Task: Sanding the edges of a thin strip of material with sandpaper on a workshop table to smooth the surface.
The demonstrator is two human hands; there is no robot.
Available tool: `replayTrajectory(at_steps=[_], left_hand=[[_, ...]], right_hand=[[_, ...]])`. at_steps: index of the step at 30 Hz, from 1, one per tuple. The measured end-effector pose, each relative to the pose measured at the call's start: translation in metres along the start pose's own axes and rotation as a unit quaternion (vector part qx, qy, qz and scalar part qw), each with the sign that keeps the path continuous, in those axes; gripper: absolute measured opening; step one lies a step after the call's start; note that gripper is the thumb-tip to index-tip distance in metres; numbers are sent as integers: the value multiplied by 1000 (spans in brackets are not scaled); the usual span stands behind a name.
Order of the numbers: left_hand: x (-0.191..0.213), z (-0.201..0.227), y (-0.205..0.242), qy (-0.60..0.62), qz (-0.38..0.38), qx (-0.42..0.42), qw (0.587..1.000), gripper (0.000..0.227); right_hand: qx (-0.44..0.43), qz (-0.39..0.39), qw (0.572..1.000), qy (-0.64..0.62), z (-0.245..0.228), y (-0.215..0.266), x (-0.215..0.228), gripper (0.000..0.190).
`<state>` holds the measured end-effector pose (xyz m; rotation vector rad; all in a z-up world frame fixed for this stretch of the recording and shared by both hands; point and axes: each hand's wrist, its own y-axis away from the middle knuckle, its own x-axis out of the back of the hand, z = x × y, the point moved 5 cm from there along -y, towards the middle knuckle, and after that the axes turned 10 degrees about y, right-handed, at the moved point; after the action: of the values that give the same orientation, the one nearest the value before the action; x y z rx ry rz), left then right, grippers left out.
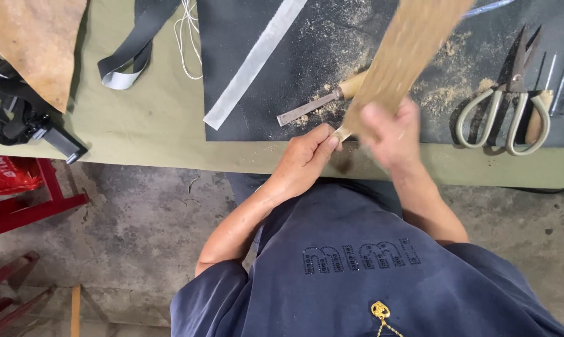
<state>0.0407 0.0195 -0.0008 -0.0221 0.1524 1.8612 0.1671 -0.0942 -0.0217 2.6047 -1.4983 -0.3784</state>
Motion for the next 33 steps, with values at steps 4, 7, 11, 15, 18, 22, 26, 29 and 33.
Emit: replayTrajectory(at_steps=[4, 7, 11, 15, 18, 22, 26, 29, 33], left_hand=[[-1, -14, -2, 9, -6, 3, 1000, 23], [-1, 2, -3, -4, -6, -5, 1000, 20], [0, -20, -6, -10, 7, 5, 1000, 21], [1, -23, -8, -18, 9, 0, 1000, 23], [-1, 7, -2, -18, -26, 76, 997, 20], [1, 9, -11, -8, 19, 3, 1000, 22], [0, 6, -15, -6, 3, -1, 1000, 22], [0, -3, -8, -24, -6, 3, 1000, 22], [0, -24, -12, -22, -4, 3, 1000, 23]], right_hand=[[-32, -40, 998, -40, 70, -10, 32, 29], [4, -35, 999, -36, 30, -32, 33, 19], [-21, -32, 997, -63, 14, -7, 4, 22], [-14, -89, 994, 59, 48, -13, 36, 11], [59, -112, 992, 0, 3, -42, 45, 20], [-60, 8, 997, 42, 4, -8, 11, 24], [-56, -54, 997, -25, 27, -20, 17, 21], [-32, -6, 998, -51, 7, -34, 27, 16], [-77, -26, 996, -23, 0, -7, -2, 38]])
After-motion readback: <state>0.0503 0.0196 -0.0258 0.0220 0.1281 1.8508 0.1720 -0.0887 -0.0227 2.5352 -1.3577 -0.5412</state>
